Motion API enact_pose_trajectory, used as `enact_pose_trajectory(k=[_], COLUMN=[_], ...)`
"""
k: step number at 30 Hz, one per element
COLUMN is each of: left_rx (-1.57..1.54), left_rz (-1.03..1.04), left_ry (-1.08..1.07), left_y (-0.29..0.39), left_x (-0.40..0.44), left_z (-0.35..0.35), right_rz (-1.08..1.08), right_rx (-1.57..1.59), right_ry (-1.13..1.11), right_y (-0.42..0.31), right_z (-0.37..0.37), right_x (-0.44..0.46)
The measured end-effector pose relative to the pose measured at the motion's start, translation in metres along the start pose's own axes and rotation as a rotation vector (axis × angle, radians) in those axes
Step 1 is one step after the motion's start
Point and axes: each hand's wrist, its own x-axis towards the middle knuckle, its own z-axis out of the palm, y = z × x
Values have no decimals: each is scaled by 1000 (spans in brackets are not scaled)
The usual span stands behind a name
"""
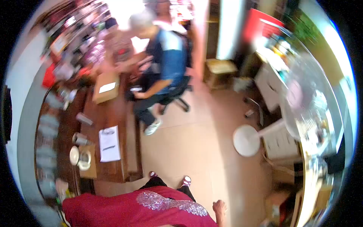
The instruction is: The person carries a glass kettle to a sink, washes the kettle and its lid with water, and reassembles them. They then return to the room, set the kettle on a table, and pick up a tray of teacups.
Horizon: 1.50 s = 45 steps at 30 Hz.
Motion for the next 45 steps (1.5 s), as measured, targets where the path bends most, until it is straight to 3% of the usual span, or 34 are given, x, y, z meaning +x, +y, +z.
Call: enact_pose_trajectory(k=[2, 6, 14, 20, 26, 29, 33, 37, 39, 40, 43, 45], left_rx=[106, 304, 569, 666, 754, 790, 806, 816, 848, 843, -20, -75], left_rz=[54, 105, 153, 151, 127, 106, 123, 246, 318, 300, 349, 299], left_ry=[52, 82, -11, -112, -224, -271, -289, -118, 234, 408, 389, 352], left_y=[60, 174, 336, 424, 500, 529, 571, 619, 651, 667, 683, 699], left_x=[-11, -16, -4, 0, -6, -8, 0, 27, 51, 64, 110, 106], left_z=[-17, -37, -44, -56, -62, -57, -38, 7, 38, 54, 105, 159], right_rz=[28, 170, 109, 73, 110, 91, -70, -96, -222, -225, -179, -139], right_rx=[154, 147, 231, 319, 461, 602, 821, 1111, 1229, 1283, 1446, 1487], right_ry=[-9, 27, 115, 264, 258, 254, 467, 403, 417, 405, 312, 336], right_y=[18, 71, 92, 86, 87, 102, 161, 224, 263, 277, 317, 332], right_z=[-22, -10, -46, -134, -194, -233, -291, -389, -424, -443, -487, -504], right_x=[-17, -32, -12, 50, 95, 128, 200, 280, 341, 369, 455, 505])
